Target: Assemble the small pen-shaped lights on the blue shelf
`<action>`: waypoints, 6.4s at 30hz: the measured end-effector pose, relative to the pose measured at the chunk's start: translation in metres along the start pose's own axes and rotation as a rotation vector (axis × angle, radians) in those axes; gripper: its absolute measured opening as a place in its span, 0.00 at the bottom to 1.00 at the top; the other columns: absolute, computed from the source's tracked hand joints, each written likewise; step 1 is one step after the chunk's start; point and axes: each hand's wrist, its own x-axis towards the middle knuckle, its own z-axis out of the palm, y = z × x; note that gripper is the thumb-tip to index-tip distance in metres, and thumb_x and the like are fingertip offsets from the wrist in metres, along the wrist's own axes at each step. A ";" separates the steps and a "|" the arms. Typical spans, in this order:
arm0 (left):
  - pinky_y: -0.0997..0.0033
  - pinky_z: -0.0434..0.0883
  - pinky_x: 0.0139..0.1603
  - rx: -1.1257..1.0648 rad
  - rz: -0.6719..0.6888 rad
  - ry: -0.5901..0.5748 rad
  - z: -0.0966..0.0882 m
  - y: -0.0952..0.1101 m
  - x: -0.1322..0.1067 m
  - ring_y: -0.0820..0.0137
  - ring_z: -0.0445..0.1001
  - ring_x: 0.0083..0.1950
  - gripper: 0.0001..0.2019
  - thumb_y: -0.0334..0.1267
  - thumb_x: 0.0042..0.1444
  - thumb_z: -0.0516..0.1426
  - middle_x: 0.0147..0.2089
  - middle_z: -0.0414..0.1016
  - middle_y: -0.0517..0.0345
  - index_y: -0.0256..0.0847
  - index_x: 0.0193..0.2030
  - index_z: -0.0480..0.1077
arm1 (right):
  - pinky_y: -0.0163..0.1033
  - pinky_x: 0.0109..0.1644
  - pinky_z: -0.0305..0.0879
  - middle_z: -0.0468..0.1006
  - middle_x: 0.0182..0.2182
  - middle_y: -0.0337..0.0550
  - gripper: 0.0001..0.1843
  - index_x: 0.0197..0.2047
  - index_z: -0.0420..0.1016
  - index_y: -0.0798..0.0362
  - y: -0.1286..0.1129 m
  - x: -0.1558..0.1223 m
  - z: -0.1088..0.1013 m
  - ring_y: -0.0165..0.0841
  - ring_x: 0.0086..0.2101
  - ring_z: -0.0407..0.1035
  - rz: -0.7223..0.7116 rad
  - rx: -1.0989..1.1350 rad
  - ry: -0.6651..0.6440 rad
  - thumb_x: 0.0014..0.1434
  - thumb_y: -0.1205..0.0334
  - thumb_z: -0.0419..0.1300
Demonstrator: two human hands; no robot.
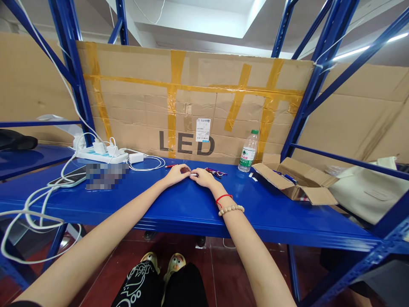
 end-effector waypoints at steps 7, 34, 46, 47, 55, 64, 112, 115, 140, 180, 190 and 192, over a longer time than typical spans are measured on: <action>0.71 0.66 0.39 0.147 0.019 -0.089 -0.004 -0.003 -0.001 0.69 0.71 0.34 0.11 0.39 0.46 0.57 0.32 0.75 0.58 0.41 0.37 0.72 | 0.37 0.42 0.62 0.75 0.37 0.43 0.11 0.41 0.74 0.53 -0.002 -0.002 -0.004 0.31 0.37 0.68 0.025 0.033 0.027 0.54 0.64 0.57; 0.52 0.53 0.51 0.636 -0.408 0.184 -0.018 -0.003 -0.007 0.53 0.66 0.47 0.09 0.33 0.50 0.52 0.39 0.73 0.42 0.37 0.34 0.73 | 0.46 0.48 0.57 0.70 0.46 0.51 0.16 0.46 0.72 0.51 -0.011 -0.015 -0.022 0.43 0.48 0.60 0.489 -0.339 0.067 0.54 0.64 0.54; 0.57 0.57 0.50 0.491 -0.247 0.214 -0.015 0.005 -0.007 0.58 0.63 0.49 0.10 0.31 0.53 0.48 0.44 0.69 0.47 0.40 0.37 0.69 | 0.48 0.49 0.54 0.69 0.47 0.53 0.15 0.46 0.71 0.53 -0.012 -0.014 -0.021 0.43 0.48 0.61 0.495 -0.355 0.058 0.57 0.62 0.53; 0.58 0.57 0.50 0.464 -0.208 0.189 -0.014 0.006 -0.006 0.59 0.64 0.49 0.10 0.31 0.53 0.48 0.43 0.69 0.48 0.40 0.37 0.69 | 0.48 0.49 0.54 0.69 0.46 0.53 0.14 0.45 0.72 0.53 -0.011 -0.014 -0.020 0.43 0.48 0.61 0.496 -0.355 0.046 0.57 0.62 0.52; 0.58 0.58 0.50 0.410 -0.116 0.097 -0.009 0.004 -0.004 0.62 0.64 0.48 0.09 0.34 0.55 0.47 0.42 0.69 0.52 0.41 0.36 0.68 | 0.40 0.45 0.59 0.75 0.39 0.44 0.09 0.41 0.72 0.51 -0.005 -0.008 -0.013 0.34 0.40 0.68 0.182 -0.113 0.040 0.55 0.64 0.56; 0.60 0.60 0.49 0.333 -0.040 -0.008 -0.003 0.004 -0.001 0.63 0.66 0.46 0.17 0.45 0.60 0.43 0.40 0.71 0.53 0.40 0.33 0.68 | 0.33 0.36 0.59 0.73 0.26 0.38 0.13 0.43 0.67 0.53 -0.001 -0.002 -0.004 0.27 0.27 0.66 0.011 0.154 0.094 0.62 0.65 0.44; 0.74 0.60 0.28 -0.469 -0.472 0.299 -0.006 0.006 0.006 0.74 0.64 0.23 0.23 0.47 0.58 0.40 0.26 0.72 0.54 0.37 0.22 0.67 | 0.32 0.29 0.49 0.74 0.26 0.39 0.17 0.28 0.73 0.53 -0.016 -0.006 -0.013 0.28 0.26 0.62 0.021 0.076 0.104 0.55 0.48 0.53; 0.74 0.60 0.28 -0.475 -0.467 0.287 -0.006 0.006 0.006 0.74 0.64 0.24 0.23 0.47 0.58 0.40 0.26 0.72 0.54 0.37 0.22 0.67 | 0.32 0.28 0.49 0.74 0.25 0.39 0.18 0.28 0.73 0.53 -0.016 -0.006 -0.013 0.28 0.26 0.62 0.019 0.072 0.106 0.55 0.48 0.53; 0.74 0.61 0.27 -0.475 -0.436 0.251 -0.003 -0.003 0.008 0.74 0.66 0.24 0.25 0.48 0.58 0.40 0.27 0.73 0.53 0.36 0.23 0.68 | 0.32 0.28 0.48 0.72 0.24 0.38 0.19 0.26 0.70 0.54 -0.015 -0.006 -0.012 0.27 0.25 0.61 0.006 0.051 0.080 0.56 0.47 0.51; 0.74 0.61 0.28 -0.467 -0.441 0.252 -0.002 -0.004 0.008 0.74 0.66 0.24 0.24 0.48 0.58 0.40 0.27 0.74 0.53 0.37 0.22 0.68 | 0.32 0.27 0.51 0.75 0.23 0.39 0.21 0.27 0.75 0.54 -0.016 -0.007 -0.011 0.27 0.24 0.62 0.025 0.127 0.054 0.54 0.45 0.52; 0.74 0.61 0.28 -0.477 -0.442 0.254 -0.002 -0.003 0.008 0.74 0.65 0.23 0.24 0.48 0.58 0.40 0.27 0.73 0.53 0.36 0.23 0.68 | 0.32 0.31 0.53 0.75 0.27 0.40 0.15 0.30 0.73 0.53 -0.013 -0.006 -0.011 0.28 0.27 0.64 -0.029 0.086 0.069 0.56 0.52 0.53; 0.74 0.61 0.28 -0.477 -0.442 0.254 -0.002 -0.003 0.008 0.74 0.65 0.23 0.25 0.49 0.57 0.40 0.27 0.73 0.52 0.36 0.23 0.68 | 0.32 0.31 0.54 0.75 0.27 0.40 0.15 0.30 0.73 0.53 -0.012 -0.006 -0.011 0.28 0.27 0.64 -0.040 0.099 0.068 0.56 0.52 0.52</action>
